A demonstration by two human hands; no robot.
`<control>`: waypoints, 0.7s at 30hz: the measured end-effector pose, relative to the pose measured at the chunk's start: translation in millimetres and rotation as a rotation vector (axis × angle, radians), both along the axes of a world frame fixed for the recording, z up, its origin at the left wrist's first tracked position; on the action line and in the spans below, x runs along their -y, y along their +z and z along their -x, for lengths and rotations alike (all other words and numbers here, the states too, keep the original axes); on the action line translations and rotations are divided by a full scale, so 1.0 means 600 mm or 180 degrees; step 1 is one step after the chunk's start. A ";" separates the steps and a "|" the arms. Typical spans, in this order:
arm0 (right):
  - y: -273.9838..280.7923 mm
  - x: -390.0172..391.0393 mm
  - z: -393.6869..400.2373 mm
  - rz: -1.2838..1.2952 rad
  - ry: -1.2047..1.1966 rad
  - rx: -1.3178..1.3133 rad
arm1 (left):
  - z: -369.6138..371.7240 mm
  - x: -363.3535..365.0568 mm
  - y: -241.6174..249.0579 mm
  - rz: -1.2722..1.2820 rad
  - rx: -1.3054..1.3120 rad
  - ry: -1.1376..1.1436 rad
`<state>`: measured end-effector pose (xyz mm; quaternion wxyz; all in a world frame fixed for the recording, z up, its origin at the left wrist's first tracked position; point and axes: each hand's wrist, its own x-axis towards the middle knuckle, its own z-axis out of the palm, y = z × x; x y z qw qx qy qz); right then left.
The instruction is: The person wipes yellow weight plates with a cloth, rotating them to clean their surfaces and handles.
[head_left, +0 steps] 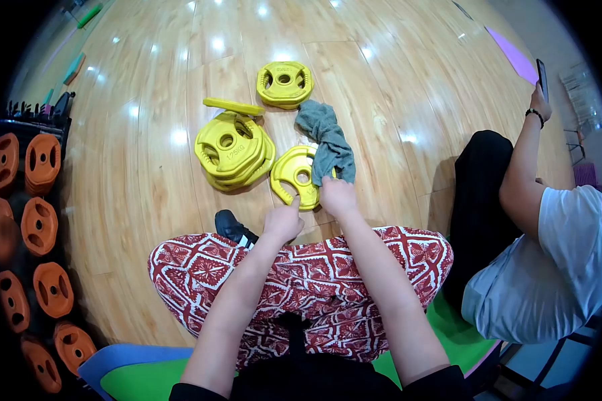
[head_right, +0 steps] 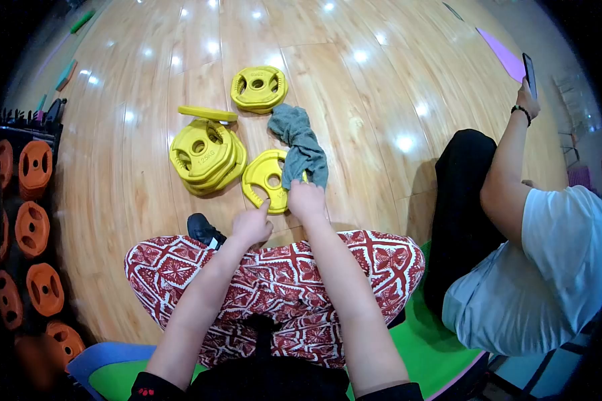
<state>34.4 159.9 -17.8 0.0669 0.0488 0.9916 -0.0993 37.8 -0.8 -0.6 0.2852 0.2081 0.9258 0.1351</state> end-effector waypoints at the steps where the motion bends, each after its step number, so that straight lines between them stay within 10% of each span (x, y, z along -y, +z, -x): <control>1: 0.009 0.003 -0.004 -0.0017 0.0028 0.0007 | -0.004 0.001 -0.004 -0.0036 -0.0037 0.0048; 4: 0.049 0.035 -0.017 -0.0074 0.1136 0.0580 | -0.008 0.003 -0.007 -0.0209 -0.0164 0.0228; 14: 0.018 0.002 0.014 -0.0725 0.0984 -0.0330 | 0.007 0.019 -0.030 -0.0635 0.0420 0.0739; 21: 0.025 -0.114 0.054 -0.1440 -0.1249 -0.0004 | 0.011 0.009 -0.013 -0.0549 0.0529 0.0782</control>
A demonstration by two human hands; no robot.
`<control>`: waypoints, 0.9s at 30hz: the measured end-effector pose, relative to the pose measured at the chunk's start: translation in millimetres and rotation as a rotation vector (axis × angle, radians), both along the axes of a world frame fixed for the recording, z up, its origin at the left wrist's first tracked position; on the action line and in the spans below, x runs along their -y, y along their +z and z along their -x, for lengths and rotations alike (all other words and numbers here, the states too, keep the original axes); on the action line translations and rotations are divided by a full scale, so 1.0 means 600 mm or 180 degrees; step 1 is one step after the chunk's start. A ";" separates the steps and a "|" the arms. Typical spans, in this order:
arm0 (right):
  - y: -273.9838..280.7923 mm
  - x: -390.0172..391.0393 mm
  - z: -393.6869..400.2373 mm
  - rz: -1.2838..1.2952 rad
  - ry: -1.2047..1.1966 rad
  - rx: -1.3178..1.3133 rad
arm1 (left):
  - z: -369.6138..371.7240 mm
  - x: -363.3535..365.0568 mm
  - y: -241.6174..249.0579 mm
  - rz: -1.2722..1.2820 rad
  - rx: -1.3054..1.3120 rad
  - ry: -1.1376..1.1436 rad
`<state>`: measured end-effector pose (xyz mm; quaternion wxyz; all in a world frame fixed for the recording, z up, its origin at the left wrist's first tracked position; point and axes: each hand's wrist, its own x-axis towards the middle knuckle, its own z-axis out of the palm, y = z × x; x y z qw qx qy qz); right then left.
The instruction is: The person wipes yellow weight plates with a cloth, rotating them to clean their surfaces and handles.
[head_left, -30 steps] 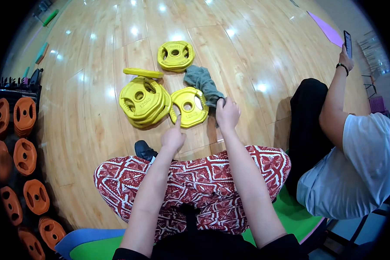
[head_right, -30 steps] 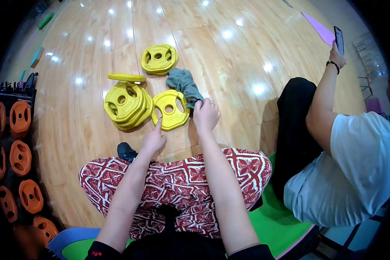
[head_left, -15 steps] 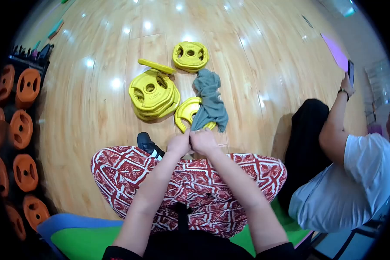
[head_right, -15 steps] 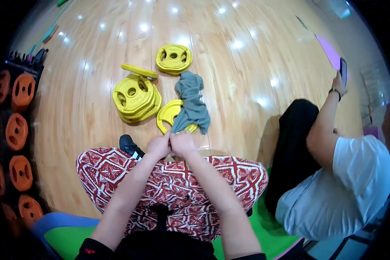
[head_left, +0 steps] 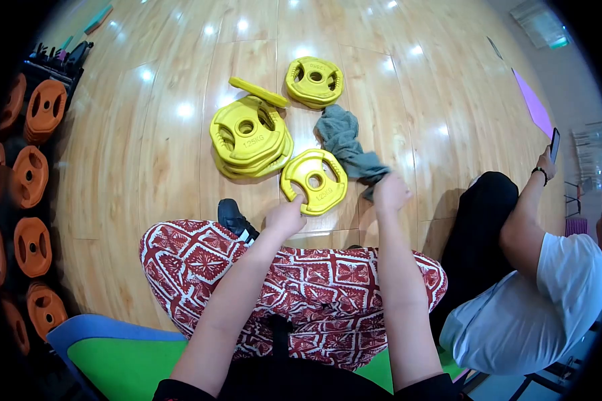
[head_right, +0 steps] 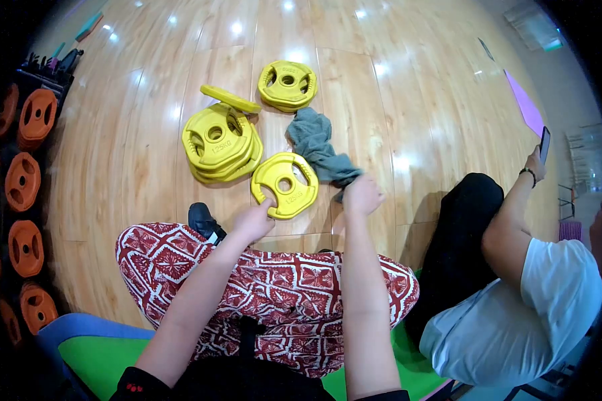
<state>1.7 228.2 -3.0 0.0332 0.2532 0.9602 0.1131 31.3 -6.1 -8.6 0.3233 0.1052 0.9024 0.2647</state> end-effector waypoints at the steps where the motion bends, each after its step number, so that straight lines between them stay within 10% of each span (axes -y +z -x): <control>1: 0.010 -0.006 0.006 0.0010 -0.0261 -0.0750 | -0.001 -0.001 0.002 -0.0008 0.0017 0.0002; 3: 0.032 -0.006 0.013 -0.0003 -0.0521 -0.1494 | -0.002 -0.008 0.004 0.0047 0.0060 0.0106; 7: 0.021 0.050 0.002 0.0939 0.0849 0.0430 | -0.002 -0.011 0.000 0.0013 0.0017 0.0156; 10: -0.015 0.082 -0.022 0.1677 0.0496 0.0098 | -0.004 -0.008 -0.012 -0.0013 -0.0056 0.0122; 21: -0.012 0.167 -0.083 0.1110 0.2539 0.0471 | -0.010 -0.003 -0.019 -0.0322 -0.0297 0.0122; 27: -0.029 0.093 -0.043 0.0233 0.2047 0.0158 | -0.007 0.010 -0.008 -0.0397 0.0175 -0.0036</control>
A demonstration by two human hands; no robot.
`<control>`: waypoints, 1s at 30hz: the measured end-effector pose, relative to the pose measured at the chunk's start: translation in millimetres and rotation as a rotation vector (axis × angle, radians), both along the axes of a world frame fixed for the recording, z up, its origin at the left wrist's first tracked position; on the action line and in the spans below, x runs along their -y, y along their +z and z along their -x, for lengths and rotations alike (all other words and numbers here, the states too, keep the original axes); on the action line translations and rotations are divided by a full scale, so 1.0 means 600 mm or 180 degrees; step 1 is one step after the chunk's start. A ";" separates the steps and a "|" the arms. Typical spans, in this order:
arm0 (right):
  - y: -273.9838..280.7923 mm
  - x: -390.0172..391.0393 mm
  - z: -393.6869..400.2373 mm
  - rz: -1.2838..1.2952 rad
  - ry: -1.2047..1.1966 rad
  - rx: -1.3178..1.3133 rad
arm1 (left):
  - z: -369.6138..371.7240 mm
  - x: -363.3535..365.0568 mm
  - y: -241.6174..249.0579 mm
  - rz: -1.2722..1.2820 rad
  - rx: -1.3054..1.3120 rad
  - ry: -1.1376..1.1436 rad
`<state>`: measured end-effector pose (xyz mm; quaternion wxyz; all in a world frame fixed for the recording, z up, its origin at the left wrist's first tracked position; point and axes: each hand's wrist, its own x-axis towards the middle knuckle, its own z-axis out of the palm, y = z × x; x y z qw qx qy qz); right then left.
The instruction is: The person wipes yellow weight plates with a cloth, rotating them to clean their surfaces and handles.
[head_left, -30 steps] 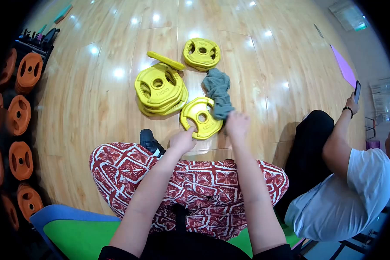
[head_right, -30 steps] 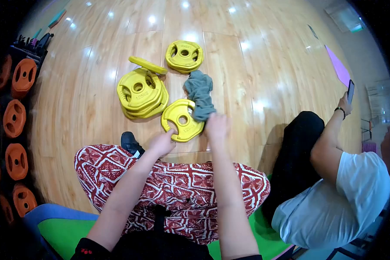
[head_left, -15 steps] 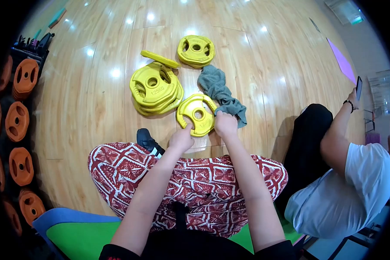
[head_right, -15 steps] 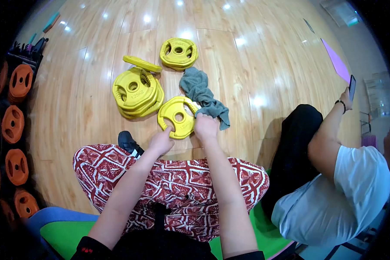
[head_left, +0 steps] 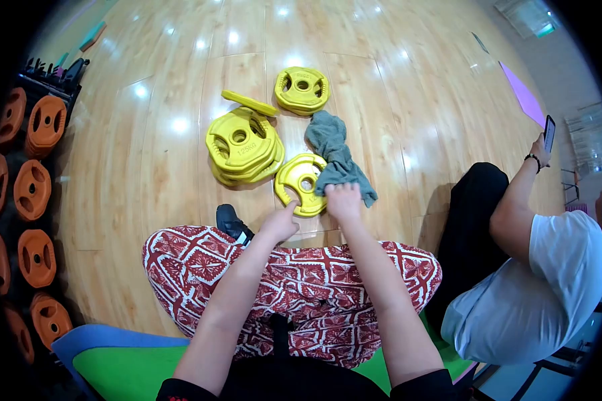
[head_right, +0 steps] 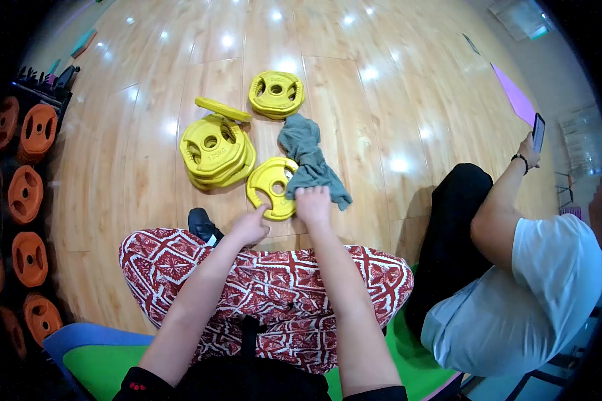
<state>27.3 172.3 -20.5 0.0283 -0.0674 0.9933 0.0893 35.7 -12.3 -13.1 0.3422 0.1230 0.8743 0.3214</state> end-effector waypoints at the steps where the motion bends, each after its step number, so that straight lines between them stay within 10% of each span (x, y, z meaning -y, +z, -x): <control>1: 0.001 -0.015 0.008 0.0043 -0.0242 0.0019 | 0.001 0.000 -0.005 -0.0044 -0.0066 -0.0055; 8: 0.009 -0.051 0.052 0.0980 -0.1844 -0.0268 | 0.003 -0.012 -0.004 0.0111 -0.0021 0.0079; 16: 0.006 -0.010 0.020 0.0772 -0.1443 0.0722 | 0.004 -0.019 0.017 0.0301 -0.0165 0.0002; 30: -0.031 0.012 0.021 -0.0003 -0.1010 -0.0803 | 0.009 -0.015 0.001 0.0236 -0.0250 -0.0025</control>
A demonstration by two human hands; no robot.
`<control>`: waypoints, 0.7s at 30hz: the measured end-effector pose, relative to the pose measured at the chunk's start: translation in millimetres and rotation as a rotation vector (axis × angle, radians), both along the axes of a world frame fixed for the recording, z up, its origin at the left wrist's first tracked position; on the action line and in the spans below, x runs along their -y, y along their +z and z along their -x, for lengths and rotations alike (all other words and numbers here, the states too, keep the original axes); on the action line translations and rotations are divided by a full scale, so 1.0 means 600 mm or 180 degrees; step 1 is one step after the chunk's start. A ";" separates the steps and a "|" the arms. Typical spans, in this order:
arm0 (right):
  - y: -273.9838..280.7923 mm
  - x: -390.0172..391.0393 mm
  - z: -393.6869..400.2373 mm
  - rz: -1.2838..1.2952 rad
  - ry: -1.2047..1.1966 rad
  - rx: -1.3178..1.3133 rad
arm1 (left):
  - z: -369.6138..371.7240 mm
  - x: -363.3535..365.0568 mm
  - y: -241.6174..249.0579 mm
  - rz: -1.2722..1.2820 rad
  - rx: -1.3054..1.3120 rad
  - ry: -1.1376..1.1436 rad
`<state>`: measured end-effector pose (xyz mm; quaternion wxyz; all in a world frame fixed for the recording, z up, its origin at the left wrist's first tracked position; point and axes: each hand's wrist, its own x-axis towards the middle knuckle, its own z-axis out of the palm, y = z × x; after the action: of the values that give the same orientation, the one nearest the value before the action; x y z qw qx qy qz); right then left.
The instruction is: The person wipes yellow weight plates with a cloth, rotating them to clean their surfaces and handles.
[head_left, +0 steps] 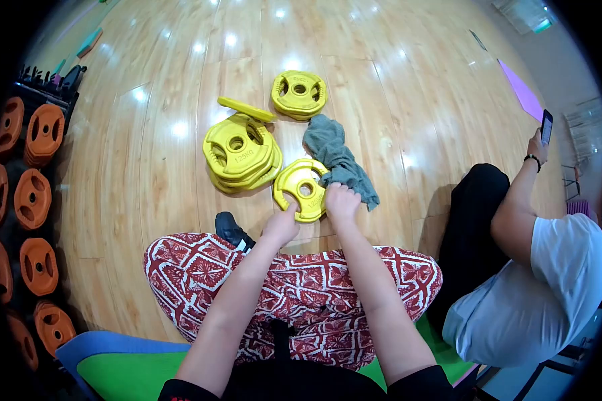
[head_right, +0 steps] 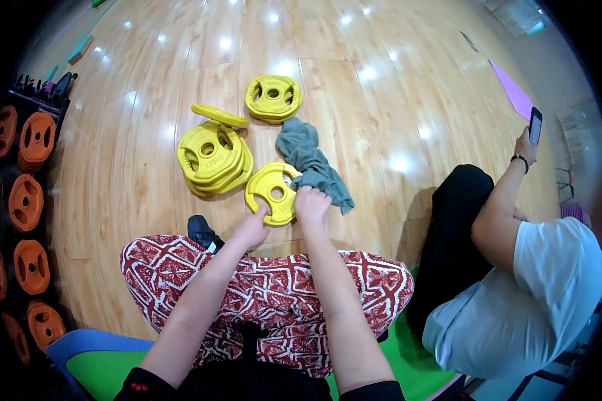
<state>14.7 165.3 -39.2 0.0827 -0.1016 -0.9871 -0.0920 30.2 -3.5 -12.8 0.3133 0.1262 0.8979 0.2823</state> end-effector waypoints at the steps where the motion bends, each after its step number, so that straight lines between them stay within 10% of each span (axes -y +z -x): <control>1: 0.000 -0.002 0.007 -0.0024 0.0034 -0.0149 | -0.001 0.000 0.001 -0.0019 -0.0011 -0.0002; 21: 0.010 0.023 -0.021 0.0616 -0.0402 0.0620 | -0.002 0.000 -0.005 0.0022 -0.0077 -0.0070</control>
<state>27.4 151.8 -33.2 -0.0296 -0.1616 -0.9864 -0.0108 31.6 -3.7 -15.8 0.3060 0.1384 0.9011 0.2742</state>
